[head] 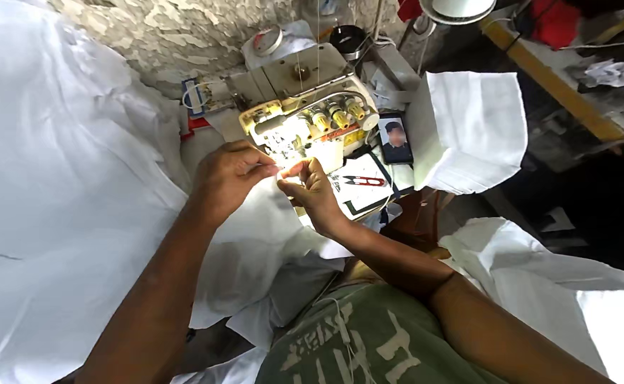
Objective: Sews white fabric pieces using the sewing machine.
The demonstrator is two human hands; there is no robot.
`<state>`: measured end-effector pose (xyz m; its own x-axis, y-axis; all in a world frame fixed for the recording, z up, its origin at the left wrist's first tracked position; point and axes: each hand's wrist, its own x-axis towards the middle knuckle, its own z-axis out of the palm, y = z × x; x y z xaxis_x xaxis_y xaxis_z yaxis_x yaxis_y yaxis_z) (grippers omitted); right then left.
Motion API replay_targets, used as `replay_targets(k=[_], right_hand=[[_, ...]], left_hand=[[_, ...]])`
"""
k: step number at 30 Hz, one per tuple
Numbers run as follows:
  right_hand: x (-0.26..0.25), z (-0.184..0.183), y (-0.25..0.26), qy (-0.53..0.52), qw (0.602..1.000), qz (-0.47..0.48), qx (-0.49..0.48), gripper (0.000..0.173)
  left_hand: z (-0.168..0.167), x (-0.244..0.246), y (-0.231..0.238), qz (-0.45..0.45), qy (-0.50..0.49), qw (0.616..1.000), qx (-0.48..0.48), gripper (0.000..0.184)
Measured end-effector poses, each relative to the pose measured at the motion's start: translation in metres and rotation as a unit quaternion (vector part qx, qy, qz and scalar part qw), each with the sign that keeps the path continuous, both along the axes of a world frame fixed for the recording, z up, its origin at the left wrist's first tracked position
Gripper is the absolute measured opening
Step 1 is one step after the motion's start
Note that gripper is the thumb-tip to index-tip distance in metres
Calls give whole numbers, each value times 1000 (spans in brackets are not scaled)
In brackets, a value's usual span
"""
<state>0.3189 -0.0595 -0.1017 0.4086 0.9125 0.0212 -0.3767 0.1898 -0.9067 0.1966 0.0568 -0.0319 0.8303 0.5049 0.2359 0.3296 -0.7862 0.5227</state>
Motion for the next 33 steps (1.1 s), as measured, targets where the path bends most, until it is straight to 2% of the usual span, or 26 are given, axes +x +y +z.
replay_targets(k=[2,4,6,8,11,13,15,17,19,22,27,30,33], right_hand=[[-8,-16,-9,-107,993,-34,24,28],[-14,-29,-28,-210,977,-15,23,30],[-16,-42,-41,-257,966,19,11,32],[-12,-60,-45,-299,954,25,21,25],[-4,-71,-56,-335,941,32,14,16],[1,-74,-61,-333,942,29,4,16],[5,-73,-63,-306,951,35,-14,16],[8,-69,-65,-271,960,57,-32,18],[9,-63,-68,-227,968,92,-60,19],[3,-63,-67,-205,973,89,-50,17],[-5,-65,-63,-242,969,32,-45,15],[-9,-68,-63,-212,975,25,-63,11],[-10,-71,-58,-143,984,63,-83,9]], left_hand=[[-7,-3,3,12,-44,999,6,25],[-12,-7,8,15,-81,996,-21,26],[-19,-11,13,14,-116,991,-67,25],[-27,-13,17,19,-146,982,-118,23],[-28,-9,14,37,-186,959,-212,8],[-29,-5,13,36,-212,941,-261,17],[-29,-4,12,45,-207,945,-249,14],[-26,-4,13,69,-162,971,-161,8],[-22,-6,14,81,-102,990,-62,24],[-20,-8,13,86,-78,993,7,29],[-23,-12,15,52,-126,991,-1,26],[-18,-16,12,41,-131,990,-17,24],[-14,-19,9,18,-146,987,-58,20]])
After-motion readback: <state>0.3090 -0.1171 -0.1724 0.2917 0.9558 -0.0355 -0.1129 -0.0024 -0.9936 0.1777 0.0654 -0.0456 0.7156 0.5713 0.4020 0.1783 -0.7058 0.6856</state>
